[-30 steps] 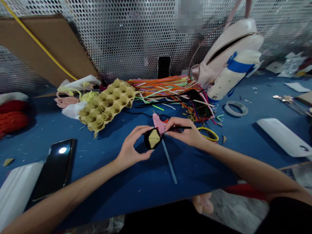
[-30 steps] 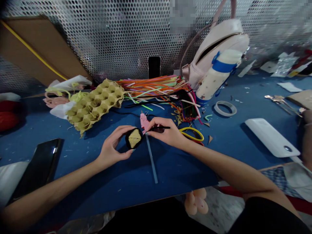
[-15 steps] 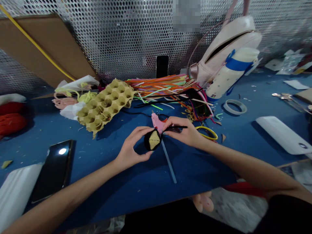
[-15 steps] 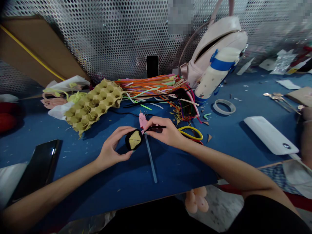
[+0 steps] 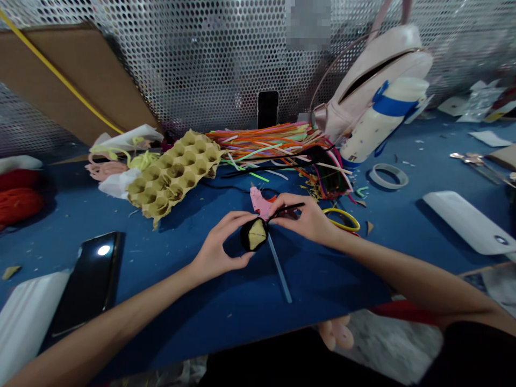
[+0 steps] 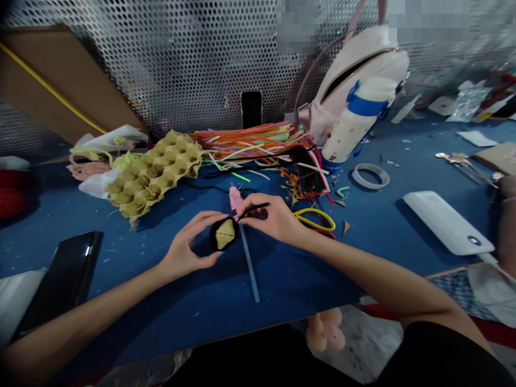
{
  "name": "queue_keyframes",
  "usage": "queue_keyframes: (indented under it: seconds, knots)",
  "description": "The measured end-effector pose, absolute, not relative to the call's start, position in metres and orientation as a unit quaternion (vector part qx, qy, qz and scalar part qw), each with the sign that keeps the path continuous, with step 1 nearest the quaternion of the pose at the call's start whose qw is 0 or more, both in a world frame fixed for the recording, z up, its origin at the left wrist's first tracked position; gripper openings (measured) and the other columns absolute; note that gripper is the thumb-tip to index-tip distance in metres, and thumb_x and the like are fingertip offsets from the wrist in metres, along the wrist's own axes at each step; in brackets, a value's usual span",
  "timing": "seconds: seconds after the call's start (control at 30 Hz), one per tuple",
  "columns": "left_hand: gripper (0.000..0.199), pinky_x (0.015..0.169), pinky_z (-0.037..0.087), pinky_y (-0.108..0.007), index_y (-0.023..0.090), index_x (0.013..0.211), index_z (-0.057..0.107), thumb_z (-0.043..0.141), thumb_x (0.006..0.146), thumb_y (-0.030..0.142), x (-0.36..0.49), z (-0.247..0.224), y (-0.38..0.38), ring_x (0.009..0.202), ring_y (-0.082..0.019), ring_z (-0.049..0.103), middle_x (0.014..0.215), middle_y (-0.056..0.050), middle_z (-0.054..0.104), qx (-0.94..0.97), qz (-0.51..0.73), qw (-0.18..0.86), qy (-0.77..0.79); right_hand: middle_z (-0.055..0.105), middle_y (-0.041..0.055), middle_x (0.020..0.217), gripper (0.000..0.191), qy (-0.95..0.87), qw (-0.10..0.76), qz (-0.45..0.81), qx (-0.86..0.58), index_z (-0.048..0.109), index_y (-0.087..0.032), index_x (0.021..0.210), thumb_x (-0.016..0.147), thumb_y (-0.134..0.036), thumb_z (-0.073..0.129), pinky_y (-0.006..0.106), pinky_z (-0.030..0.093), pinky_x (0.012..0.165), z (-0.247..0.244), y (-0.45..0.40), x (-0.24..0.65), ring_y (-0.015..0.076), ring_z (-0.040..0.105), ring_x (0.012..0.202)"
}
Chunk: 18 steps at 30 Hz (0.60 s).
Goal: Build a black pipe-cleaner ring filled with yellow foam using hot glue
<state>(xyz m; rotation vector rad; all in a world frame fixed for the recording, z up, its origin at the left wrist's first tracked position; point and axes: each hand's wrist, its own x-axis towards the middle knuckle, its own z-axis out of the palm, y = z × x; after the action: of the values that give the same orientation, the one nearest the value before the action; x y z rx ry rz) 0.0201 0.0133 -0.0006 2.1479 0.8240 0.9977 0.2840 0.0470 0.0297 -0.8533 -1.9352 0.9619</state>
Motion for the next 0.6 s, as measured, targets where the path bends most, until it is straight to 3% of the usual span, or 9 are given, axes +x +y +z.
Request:
queue_keyframes:
  seconds: [0.6]
  knots:
    - [0.068, 0.112, 0.053, -0.05, 0.025, 0.146, 0.057, 0.076, 0.082, 0.018, 0.0205, 0.0006, 0.013, 0.129, -0.029, 0.063, 0.139, -0.014, 0.062, 0.82, 0.366, 0.323, 0.298, 0.077, 0.0055, 0.096, 0.01, -0.762, 0.385, 0.391, -0.344, 0.076, -0.019, 0.092, 0.089, -0.027, 0.08, 0.031, 0.062, 0.081, 0.0296, 0.0461, 0.2827, 0.0193, 0.074, 0.09]
